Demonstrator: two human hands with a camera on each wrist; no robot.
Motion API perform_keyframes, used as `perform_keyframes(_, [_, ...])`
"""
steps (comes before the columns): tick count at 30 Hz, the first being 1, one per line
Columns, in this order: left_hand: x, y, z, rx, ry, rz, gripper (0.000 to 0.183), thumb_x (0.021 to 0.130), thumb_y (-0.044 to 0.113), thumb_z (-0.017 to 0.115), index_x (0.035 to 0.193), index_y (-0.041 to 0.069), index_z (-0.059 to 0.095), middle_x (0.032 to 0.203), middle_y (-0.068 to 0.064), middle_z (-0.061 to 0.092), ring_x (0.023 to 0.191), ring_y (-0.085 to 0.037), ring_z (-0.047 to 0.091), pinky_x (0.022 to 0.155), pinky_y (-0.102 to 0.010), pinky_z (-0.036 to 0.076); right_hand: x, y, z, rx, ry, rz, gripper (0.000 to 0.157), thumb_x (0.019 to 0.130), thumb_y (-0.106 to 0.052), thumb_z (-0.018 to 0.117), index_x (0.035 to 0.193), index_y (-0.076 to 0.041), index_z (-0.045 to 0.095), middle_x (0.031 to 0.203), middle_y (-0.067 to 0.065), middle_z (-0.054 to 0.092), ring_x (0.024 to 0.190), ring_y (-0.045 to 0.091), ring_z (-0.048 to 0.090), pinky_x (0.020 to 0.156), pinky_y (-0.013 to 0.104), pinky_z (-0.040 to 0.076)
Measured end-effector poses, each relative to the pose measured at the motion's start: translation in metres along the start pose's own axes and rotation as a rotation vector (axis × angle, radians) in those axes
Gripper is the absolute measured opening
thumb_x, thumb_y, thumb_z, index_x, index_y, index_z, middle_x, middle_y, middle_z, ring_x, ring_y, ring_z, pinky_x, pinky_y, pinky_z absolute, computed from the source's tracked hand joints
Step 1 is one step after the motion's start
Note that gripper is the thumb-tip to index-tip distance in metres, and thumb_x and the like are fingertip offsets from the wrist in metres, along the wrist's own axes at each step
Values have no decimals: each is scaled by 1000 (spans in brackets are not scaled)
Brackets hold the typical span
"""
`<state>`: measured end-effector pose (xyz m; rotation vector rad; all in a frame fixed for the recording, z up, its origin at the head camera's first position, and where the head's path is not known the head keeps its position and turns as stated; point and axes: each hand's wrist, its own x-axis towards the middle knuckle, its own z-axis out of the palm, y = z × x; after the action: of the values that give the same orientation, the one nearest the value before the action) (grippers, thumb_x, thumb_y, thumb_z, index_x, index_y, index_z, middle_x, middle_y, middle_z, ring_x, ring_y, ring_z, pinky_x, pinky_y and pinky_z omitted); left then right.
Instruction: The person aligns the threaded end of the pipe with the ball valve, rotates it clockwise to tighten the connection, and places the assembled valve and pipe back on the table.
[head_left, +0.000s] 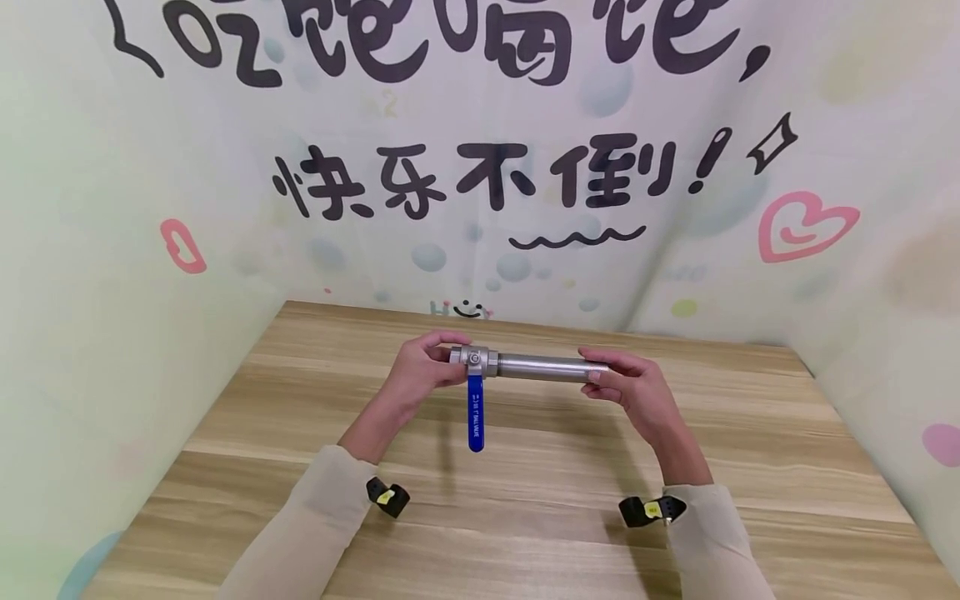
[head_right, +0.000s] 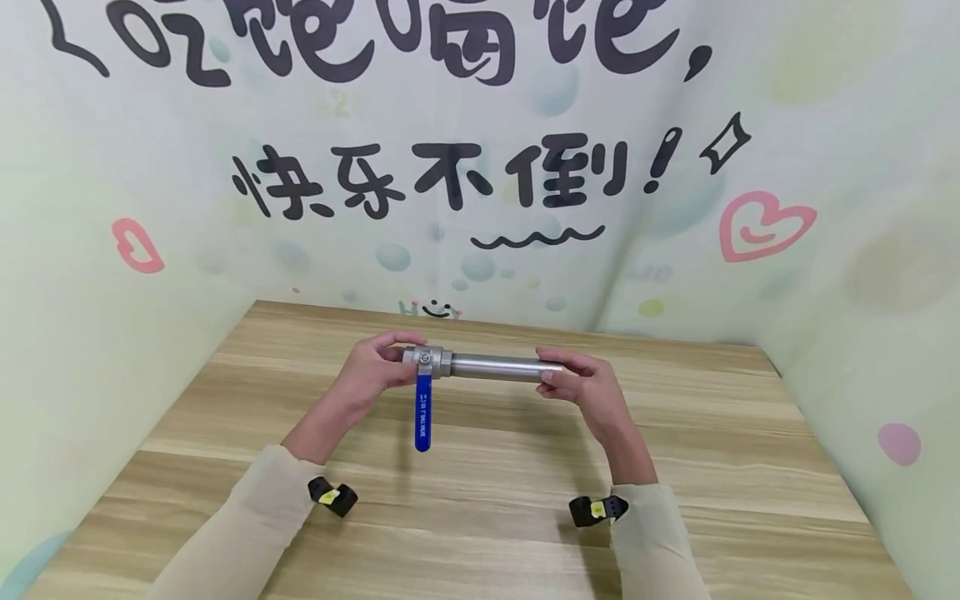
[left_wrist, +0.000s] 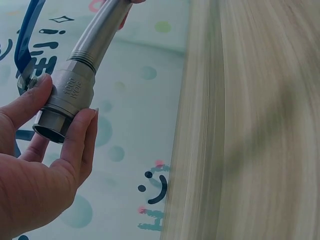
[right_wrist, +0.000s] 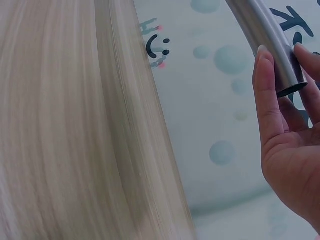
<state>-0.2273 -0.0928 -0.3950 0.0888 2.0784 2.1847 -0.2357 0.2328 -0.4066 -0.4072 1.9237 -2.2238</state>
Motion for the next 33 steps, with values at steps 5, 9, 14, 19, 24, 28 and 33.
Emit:
perform_keyframes(5, [-2,-3,1,-17,17,-37,42,78,-11,70,117,2,66,100,-14,65,83,-20,65,77,-33,59,-3,0,0,10,-11,3,32,84,7,67,116,2,67,117,7,63,85,20,70,80,34,59])
perform_keyframes(9, [-5,-5,0,-36,27,-46,45,77,-12,69,120,-2,63,98,-13,65,82,-19,64,76,-32,59,-3,2,0,25,-21,8,29,84,9,65,111,0,69,109,7,62,80,20,71,79,33,59])
perform_keyframes(14, [-6,-3,1,-43,26,-27,47,76,-12,69,122,-5,61,96,-13,66,80,-19,64,76,-32,59,-3,2,0,42,-10,-3,27,85,9,63,108,-3,70,104,6,64,78,19,71,77,32,59])
perform_keyframes(19, [-7,-3,0,-46,37,-48,46,77,-13,68,121,-2,62,99,-14,65,82,-19,64,76,-33,59,-2,2,1,40,-10,-7,22,89,5,62,109,-3,69,100,6,65,78,19,70,76,32,60])
perform_keyframes(24, [-6,0,0,-36,38,-39,44,77,-13,67,120,0,64,105,-17,65,85,-20,65,77,-33,59,-1,1,1,31,-4,-15,20,91,2,61,110,-2,68,96,6,66,77,19,70,75,32,60])
perform_keyframes(28, [-5,2,0,-31,27,-39,44,78,-12,67,119,0,64,105,-17,65,85,-20,65,77,-32,59,-1,0,1,32,5,-17,20,92,1,62,106,-10,71,95,6,66,77,19,70,74,32,60])
perform_keyframes(33, [-4,3,1,-23,30,-39,42,78,-11,68,118,1,66,104,-17,65,83,-20,65,77,-32,59,-1,-1,0,24,8,-18,18,92,-3,63,106,-12,71,97,6,65,77,19,70,75,32,60])
